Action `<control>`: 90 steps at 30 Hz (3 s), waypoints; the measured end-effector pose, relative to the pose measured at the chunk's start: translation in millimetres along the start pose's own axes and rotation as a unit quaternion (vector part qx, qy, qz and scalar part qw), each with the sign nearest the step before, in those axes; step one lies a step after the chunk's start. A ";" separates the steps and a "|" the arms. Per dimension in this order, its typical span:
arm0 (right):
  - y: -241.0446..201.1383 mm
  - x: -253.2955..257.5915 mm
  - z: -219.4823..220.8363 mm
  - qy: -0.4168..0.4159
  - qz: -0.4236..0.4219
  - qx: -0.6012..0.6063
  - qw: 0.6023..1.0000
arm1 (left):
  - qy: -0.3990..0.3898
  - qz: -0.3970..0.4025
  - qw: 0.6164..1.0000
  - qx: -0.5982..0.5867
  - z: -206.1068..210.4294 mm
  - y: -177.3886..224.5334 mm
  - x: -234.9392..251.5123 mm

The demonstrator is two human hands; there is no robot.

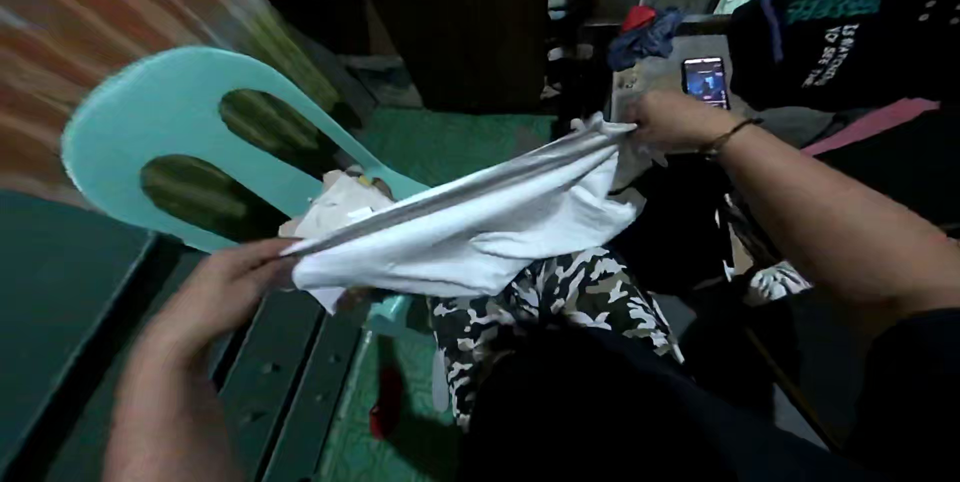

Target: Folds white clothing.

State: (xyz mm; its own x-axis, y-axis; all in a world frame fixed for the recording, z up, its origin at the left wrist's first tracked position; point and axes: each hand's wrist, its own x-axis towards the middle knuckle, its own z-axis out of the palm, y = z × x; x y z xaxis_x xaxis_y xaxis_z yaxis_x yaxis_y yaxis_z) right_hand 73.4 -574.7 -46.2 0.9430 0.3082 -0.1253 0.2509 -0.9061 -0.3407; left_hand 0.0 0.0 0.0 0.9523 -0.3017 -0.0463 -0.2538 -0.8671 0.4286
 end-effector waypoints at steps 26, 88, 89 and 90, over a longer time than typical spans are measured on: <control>11.1 63.8 -75.7 0.233 0.116 0.363 0.895 | 0.314 -0.130 0.860 -0.380 -68.8 1.3 81.0; 59.7 -105.2 118.6 0.078 0.233 0.490 0.836 | -0.028 -0.305 0.757 -0.577 176.7 -28.5 -103.6; 66.0 -112.5 132.8 0.064 0.247 0.486 0.835 | -0.045 -0.309 0.755 -0.576 188.2 -32.9 -110.4; 71.7 -118.2 143.2 0.055 0.257 0.487 0.833 | -0.054 -0.307 0.751 -0.581 196.9 -37.4 -115.3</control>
State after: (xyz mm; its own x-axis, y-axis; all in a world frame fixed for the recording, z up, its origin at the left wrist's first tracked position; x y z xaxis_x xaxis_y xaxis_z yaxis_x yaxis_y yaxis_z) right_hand -51.3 -634.6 -189.3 0.8987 -0.1257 -0.4201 -0.4383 -0.2292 -0.8691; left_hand -133.7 -10.9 -188.3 0.7938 -0.0705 -0.6041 0.6079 0.0578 0.7919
